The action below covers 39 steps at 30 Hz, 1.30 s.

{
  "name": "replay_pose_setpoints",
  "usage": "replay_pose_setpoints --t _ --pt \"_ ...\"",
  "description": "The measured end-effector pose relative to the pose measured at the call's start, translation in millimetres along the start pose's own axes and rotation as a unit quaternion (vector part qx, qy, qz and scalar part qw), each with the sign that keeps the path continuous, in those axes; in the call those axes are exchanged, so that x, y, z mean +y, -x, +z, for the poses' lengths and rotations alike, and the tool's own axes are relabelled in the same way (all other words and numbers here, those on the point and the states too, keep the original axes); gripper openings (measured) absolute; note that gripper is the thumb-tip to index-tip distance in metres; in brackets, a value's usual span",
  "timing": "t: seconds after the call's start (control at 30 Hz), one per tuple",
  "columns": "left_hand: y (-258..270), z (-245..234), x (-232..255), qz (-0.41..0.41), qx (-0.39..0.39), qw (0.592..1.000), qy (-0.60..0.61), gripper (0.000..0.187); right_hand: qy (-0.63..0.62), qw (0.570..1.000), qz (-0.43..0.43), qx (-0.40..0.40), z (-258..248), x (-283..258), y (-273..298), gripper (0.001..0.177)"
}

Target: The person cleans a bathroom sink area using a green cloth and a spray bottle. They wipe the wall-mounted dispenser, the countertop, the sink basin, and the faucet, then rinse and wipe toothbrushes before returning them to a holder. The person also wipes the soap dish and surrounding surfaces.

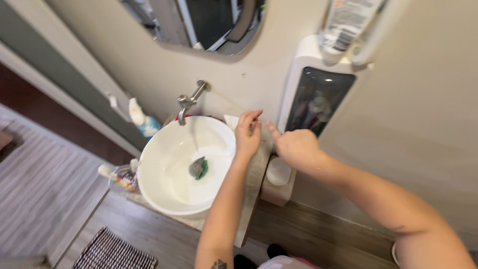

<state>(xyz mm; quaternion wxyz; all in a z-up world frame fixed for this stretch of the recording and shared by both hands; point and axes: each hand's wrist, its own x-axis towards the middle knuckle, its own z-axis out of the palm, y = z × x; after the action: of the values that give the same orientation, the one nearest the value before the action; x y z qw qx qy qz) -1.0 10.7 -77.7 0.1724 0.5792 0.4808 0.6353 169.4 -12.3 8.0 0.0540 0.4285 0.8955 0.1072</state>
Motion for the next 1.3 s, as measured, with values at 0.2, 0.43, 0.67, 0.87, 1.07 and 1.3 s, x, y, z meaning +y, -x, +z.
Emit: replay_pose_setpoints --t 0.2,0.43,0.67,0.87,1.07,1.3 --pt "37 -114 -75 -0.057 0.015 0.992 -0.112 0.024 -0.165 0.969 -0.182 0.037 89 -92 -99 0.022" --pt "111 -227 -115 -0.214 0.1 0.927 -0.293 0.023 -0.239 0.887 -0.361 0.162 182 -214 -179 0.034" --pt "145 -261 -147 -0.239 0.17 0.916 -0.274 0.017 -0.26 0.931 -0.25 -0.054 197 -239 -224 0.027" --pt "131 -264 -145 -0.218 0.231 0.913 -0.254 0.021 -0.276 0.942 -0.181 0.061 188 -194 -261 0.018" --pt "122 -266 -124 -0.181 0.307 0.903 -0.241 0.028 -0.217 0.964 -0.133 -0.079 240 -203 -303 0.026" --pt "116 -266 -114 -0.125 0.341 0.892 -0.268 0.028 -0.342 0.895 -0.269 0.098 293 -349 -356 0.022"
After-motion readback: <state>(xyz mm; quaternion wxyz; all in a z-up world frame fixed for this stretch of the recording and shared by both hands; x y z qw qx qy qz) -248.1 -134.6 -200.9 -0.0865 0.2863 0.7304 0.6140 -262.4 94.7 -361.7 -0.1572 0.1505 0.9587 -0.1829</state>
